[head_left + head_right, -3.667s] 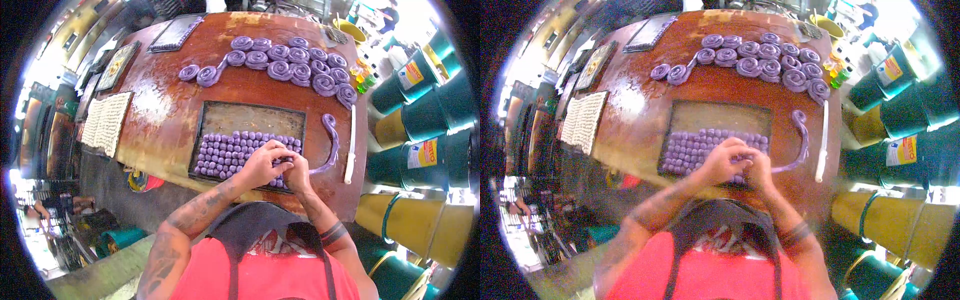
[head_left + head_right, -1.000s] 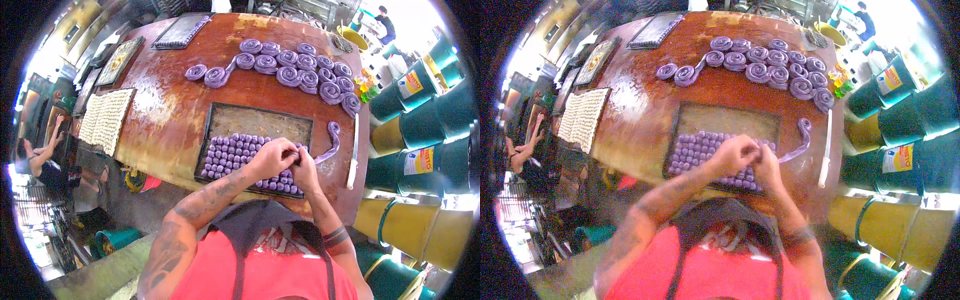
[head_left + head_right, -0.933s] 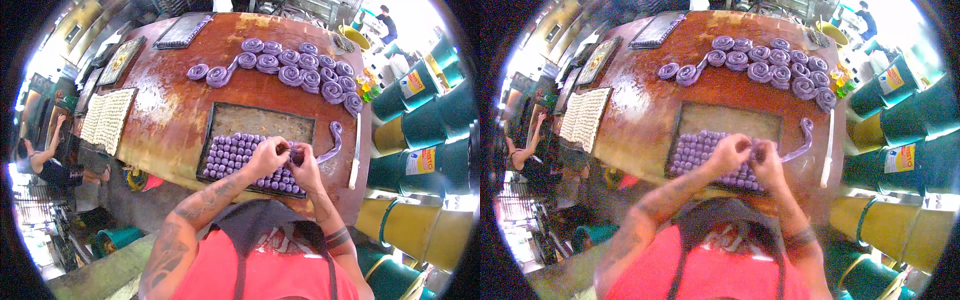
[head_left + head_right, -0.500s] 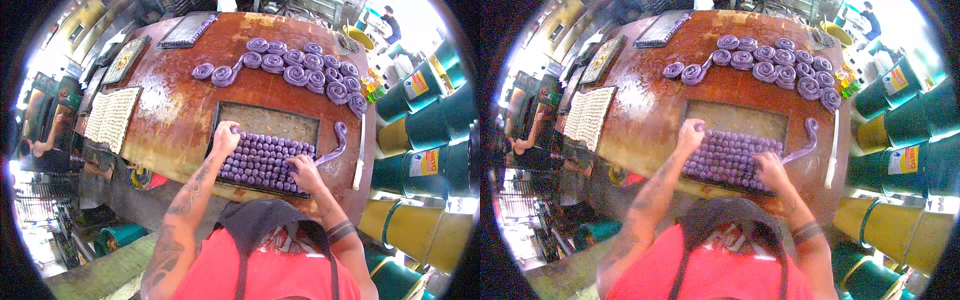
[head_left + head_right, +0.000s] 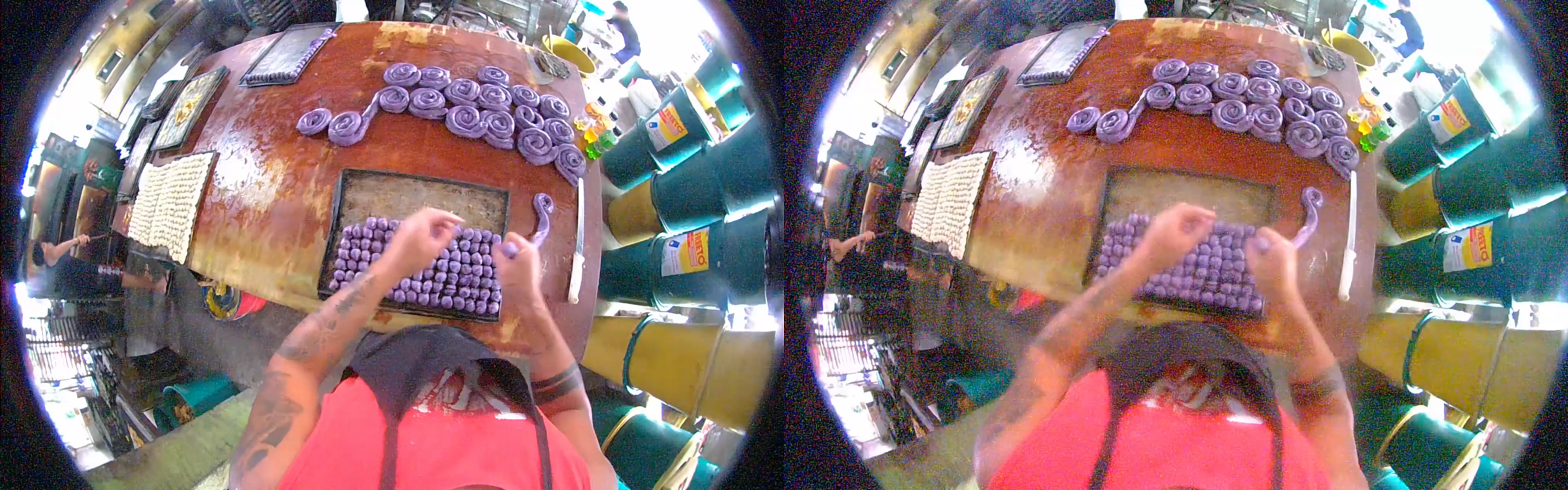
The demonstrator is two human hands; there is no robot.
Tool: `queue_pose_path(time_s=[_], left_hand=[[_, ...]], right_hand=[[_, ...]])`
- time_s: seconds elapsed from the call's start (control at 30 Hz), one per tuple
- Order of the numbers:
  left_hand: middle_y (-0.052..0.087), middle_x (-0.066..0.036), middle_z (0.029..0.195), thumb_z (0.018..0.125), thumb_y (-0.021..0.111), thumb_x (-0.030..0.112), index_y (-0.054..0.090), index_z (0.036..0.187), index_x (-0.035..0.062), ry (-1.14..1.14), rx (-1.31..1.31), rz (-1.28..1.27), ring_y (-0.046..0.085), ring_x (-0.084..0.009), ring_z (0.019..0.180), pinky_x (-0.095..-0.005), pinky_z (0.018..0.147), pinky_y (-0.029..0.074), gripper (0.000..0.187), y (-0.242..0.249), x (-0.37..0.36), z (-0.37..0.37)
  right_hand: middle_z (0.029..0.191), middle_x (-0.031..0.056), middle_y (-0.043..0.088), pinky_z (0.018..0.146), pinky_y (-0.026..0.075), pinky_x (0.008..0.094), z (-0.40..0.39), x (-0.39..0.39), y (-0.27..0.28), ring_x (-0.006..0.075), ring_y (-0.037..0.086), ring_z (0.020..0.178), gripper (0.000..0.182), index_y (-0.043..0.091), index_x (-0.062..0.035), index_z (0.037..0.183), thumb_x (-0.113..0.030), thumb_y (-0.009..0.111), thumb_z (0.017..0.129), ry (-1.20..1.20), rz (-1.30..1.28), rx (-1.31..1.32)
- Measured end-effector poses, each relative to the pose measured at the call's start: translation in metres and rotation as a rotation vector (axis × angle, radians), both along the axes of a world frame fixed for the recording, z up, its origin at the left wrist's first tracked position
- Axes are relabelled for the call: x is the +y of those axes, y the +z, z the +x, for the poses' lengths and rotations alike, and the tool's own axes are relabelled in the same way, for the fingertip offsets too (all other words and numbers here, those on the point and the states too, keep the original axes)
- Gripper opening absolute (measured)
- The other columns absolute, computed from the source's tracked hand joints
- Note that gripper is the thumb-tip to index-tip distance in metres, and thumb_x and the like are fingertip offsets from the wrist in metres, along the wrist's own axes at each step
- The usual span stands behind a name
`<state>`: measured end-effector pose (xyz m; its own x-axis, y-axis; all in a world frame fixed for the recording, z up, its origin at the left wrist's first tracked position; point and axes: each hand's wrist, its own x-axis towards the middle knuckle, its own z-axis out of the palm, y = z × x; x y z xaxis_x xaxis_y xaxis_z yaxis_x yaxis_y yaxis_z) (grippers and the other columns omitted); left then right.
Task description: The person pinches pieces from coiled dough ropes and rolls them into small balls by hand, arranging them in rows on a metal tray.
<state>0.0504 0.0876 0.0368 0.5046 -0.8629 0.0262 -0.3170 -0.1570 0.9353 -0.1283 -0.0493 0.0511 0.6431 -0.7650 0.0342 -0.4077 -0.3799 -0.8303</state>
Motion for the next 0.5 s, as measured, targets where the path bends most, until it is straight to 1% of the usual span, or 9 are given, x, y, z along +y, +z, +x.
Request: queue_pose_path(time_s=[0.03, 0.07, 0.13, 0.17, 0.27, 0.3, 0.4, 0.43, 0.5], left_hand=[[0.068, -0.013, 0.108, 0.083, 0.073, 0.019, 0.069, 0.109, 0.0061, -0.12, -0.054, -0.083, 0.065, -0.0258, 0.096, -0.0368, 0.086, 0.052, 0.029, 0.024, -0.01, -0.016], [0.069, -0.014, 0.106, 0.084, 0.073, 0.018, 0.07, 0.105, 0.0048, -0.236, -0.109, -0.164, 0.065, -0.0237, 0.096, -0.0357, 0.084, 0.052, 0.025, 0.037, -0.016, -0.027], [0.068, -0.014, 0.097, 0.084, 0.071, 0.013, 0.069, 0.101, 0.0032, -0.202, -0.279, -0.317, 0.066, -0.0231, 0.087, -0.0348, 0.079, 0.053, 0.02, 0.027, -0.021, -0.033], [0.068, -0.014, 0.092, 0.084, 0.07, 0.011, 0.069, 0.099, 0.0024, -0.185, -0.366, -0.39, 0.067, -0.0227, 0.082, -0.0343, 0.077, 0.053, 0.017, 0.021, -0.02, -0.033], [0.07, -0.013, 0.097, 0.084, 0.073, 0.013, 0.068, 0.1, 0.0018, 0.039, 0.008, 0.053, 0.067, -0.0217, 0.089, -0.0346, 0.083, 0.053, 0.02, 0.01, -0.006, -0.029], [0.071, -0.012, 0.096, 0.083, 0.073, 0.011, 0.069, 0.1, 0.0015, 0.09, 0.073, 0.075, 0.067, -0.02, 0.087, -0.0326, 0.082, 0.053, 0.02, 0.002, -0.005, -0.028], [0.072, -0.01, 0.096, 0.082, 0.074, 0.011, 0.069, 0.101, 0.0016, -0.012, 0.496, 0.035, 0.068, -0.0181, 0.086, -0.0313, 0.082, 0.054, 0.021, -0.018, -0.003, -0.03], [0.072, -0.009, 0.097, 0.082, 0.072, 0.01, 0.071, 0.1, 0.0026, -0.022, 0.569, 0.068, 0.067, -0.017, 0.086, -0.032, 0.084, 0.054, 0.02, -0.024, -0.002, -0.027], [0.072, -0.011, 0.098, 0.08, 0.07, 0.009, 0.072, 0.098, 0.0026, -0.011, 0.352, 0.235, 0.068, -0.019, 0.087, -0.0331, 0.084, 0.054, 0.019, -0.025, 0.009, -0.011]], right_hand=[[0.076, 0.0097, 0.066, 0.067, 0.051, 0.0372, 0.008, 0.008, -0.014, 0.027, 0.065, 0.072, 0.004, 0.065, -0.0033, 0.082, -0.006, 0.067, 0.08, 0.03, 0.002, -0.052], [0.079, 0.0113, 0.069, 0.07, 0.052, 0.0371, 0.012, 0.014, -0.021, 0.0279, 0.067, 0.075, 0.007, 0.067, -0.0025, 0.086, -0.006, 0.066, 0.08, 0.063, 0.006, -0.103], [0.091, 0.0152, 0.071, 0.078, 0.053, 0.0372, 0.013, 0.02, -0.011, 0.0287, 0.068, 0.087, 0.023, 0.07, -0.004, 0.102, -0.007, 0.068, 0.079, 0.237, -0.063, -0.122], [0.092, 0.0152, 0.07, 0.081, 0.052, 0.0373, 0.014, 0.022, -0.012, 0.0283, 0.067, 0.087, 0.023, 0.068, -0.0032, 0.1, -0.005, 0.068, 0.077, 0.241, -0.008, -0.19], [0.098, 0.0108, 0.067, 0.081, 0.05, 0.0318, 0.015, 0.028, -0.011, 0.0196, 0.064, 0.091, 0.024, 0.063, 0.0, 0.102, 0.003, 0.065, 0.078, 0.137, 0.141, -0.192], [0.094, 0.0106, 0.068, 0.077, 0.051, 0.0322, 0.016, 0.028, -0.011, 0.0187, 0.064, 0.085, 0.021, 0.064, -0.0002, 0.096, 0.006, 0.067, 0.076, 0.082, 0.164, -0.17], [0.088, 0.0082, 0.068, 0.074, 0.051, 0.0308, 0.018, 0.029, -0.03, 0.0141, 0.062, 0.079, 0.014, 0.065, -0.0006, 0.091, 0.003, 0.068, 0.078, 0.222, -0.124, -0.066], [0.094, 0.0137, 0.07, 0.082, 0.052, 0.0365, 0.019, 0.027, -0.034, 0.0271, 0.067, 0.09, 0.022, 0.066, -0.0019, 0.095, -0.01, 0.073, 0.076, 0.267, -0.12, -0.025], [0.093, 0.0148, 0.07, 0.082, 0.053, 0.0385, 0.015, 0.019, -0.024, 0.0296, 0.067, 0.088, 0.025, 0.066, -0.0017, 0.097, -0.009, 0.073, 0.074, 0.317, 0.091, 0.046]])
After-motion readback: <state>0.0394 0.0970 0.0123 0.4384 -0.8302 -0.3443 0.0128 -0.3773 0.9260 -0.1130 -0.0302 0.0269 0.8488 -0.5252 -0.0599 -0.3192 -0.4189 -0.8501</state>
